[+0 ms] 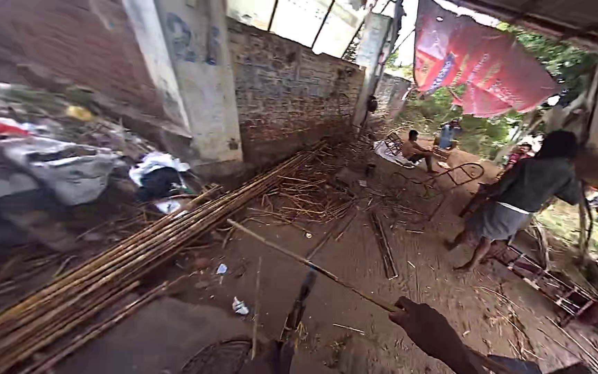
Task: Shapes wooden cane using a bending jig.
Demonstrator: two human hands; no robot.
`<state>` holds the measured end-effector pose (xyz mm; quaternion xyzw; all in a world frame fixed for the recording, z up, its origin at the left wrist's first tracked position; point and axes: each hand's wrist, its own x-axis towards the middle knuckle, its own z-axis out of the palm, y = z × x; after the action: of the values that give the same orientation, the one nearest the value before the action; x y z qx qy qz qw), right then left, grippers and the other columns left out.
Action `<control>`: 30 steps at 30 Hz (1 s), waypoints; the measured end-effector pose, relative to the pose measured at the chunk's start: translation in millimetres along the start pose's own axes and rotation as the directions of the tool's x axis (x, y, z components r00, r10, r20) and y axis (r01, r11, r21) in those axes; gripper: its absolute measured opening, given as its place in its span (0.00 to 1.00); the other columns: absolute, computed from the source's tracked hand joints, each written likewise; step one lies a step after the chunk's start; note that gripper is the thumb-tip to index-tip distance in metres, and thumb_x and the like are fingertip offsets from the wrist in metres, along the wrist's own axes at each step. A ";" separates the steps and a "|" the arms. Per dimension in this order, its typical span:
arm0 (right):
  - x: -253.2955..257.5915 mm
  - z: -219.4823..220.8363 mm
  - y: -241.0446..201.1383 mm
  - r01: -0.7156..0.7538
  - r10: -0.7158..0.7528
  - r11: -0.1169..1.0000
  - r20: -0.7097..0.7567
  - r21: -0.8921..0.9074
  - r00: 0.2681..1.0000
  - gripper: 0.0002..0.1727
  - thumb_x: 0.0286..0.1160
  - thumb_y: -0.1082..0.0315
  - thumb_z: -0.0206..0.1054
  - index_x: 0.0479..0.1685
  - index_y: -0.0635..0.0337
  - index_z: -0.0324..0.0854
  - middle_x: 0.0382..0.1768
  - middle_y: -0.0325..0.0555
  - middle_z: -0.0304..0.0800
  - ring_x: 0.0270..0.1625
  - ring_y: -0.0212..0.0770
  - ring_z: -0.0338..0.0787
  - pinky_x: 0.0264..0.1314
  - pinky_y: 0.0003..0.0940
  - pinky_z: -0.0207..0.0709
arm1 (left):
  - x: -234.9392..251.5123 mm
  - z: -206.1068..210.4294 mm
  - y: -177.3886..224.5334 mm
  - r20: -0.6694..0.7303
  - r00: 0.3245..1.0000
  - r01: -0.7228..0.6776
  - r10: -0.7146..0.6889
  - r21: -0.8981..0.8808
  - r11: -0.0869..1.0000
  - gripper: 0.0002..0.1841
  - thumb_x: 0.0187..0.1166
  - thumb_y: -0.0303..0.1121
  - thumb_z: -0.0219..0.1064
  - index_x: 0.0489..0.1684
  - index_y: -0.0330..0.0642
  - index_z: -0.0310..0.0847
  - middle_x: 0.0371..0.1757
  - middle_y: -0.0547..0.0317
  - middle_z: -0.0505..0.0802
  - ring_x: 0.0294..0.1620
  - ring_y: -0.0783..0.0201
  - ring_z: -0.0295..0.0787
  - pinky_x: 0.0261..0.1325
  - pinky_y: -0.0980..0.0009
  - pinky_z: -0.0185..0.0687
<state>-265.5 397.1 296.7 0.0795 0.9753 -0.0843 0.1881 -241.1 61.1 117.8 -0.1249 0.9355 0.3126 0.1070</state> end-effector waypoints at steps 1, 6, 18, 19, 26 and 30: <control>5.5 3.0 -4.4 -0.010 0.010 1.000 0.008 0.014 1.000 0.32 0.81 0.32 0.56 0.68 0.45 0.81 0.46 0.55 0.92 0.52 0.60 0.92 0.53 0.66 0.82 | 2.1 2.5 -3.6 -0.008 1.000 0.007 -0.007 0.021 1.000 0.37 0.84 0.69 0.48 0.57 0.43 0.89 0.49 0.41 0.96 0.54 0.38 0.94 0.56 0.33 0.84; 39.7 9.6 -18.1 0.043 -0.043 0.998 0.000 0.056 0.999 0.32 0.82 0.34 0.57 0.64 0.51 0.83 0.46 0.54 0.92 0.52 0.57 0.92 0.54 0.62 0.82 | 3.0 -8.9 1.1 0.109 0.993 0.055 -0.055 0.000 0.998 0.35 0.85 0.66 0.51 0.61 0.43 0.87 0.52 0.43 0.95 0.57 0.41 0.93 0.57 0.36 0.84; 84.8 3.6 -38.3 0.112 -0.116 0.975 0.007 0.193 0.993 0.28 0.84 0.40 0.59 0.59 0.57 0.85 0.45 0.54 0.89 0.49 0.53 0.89 0.56 0.58 0.80 | 8.5 6.2 1.3 0.036 0.997 0.063 -0.061 -0.054 0.997 0.33 0.85 0.65 0.52 0.59 0.44 0.87 0.51 0.45 0.95 0.56 0.43 0.93 0.56 0.39 0.85; 84.6 2.6 -39.1 0.115 -0.119 0.973 0.006 0.202 0.993 0.28 0.84 0.41 0.60 0.56 0.58 0.86 0.44 0.54 0.89 0.48 0.52 0.89 0.55 0.57 0.80 | 8.0 6.6 1.4 0.029 0.998 0.061 -0.059 -0.058 0.996 0.33 0.85 0.65 0.52 0.58 0.44 0.87 0.50 0.45 0.95 0.55 0.43 0.93 0.56 0.38 0.85; 55.1 4.2 -23.2 0.069 -0.065 0.980 -0.028 0.189 0.997 0.28 0.83 0.39 0.59 0.48 0.56 0.86 0.39 0.51 0.88 0.45 0.51 0.88 0.50 0.56 0.79 | 9.6 8.5 1.2 0.021 0.998 0.051 -0.051 -0.019 0.999 0.31 0.85 0.64 0.53 0.55 0.45 0.87 0.49 0.46 0.95 0.53 0.44 0.94 0.52 0.39 0.86; 22.8 15.4 -8.1 0.029 -0.020 0.989 -0.063 0.145 0.998 0.29 0.81 0.36 0.58 0.55 0.51 0.87 0.40 0.49 0.91 0.46 0.51 0.91 0.50 0.57 0.82 | 8.7 6.9 -0.1 0.013 0.999 0.045 -0.045 -0.002 0.999 0.31 0.85 0.63 0.53 0.55 0.44 0.87 0.48 0.46 0.95 0.53 0.44 0.94 0.52 0.40 0.85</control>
<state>-282.5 389.0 275.1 0.0834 0.9728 -0.1551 0.1508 -248.4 63.7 109.9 -0.1440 0.9314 0.3120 0.1198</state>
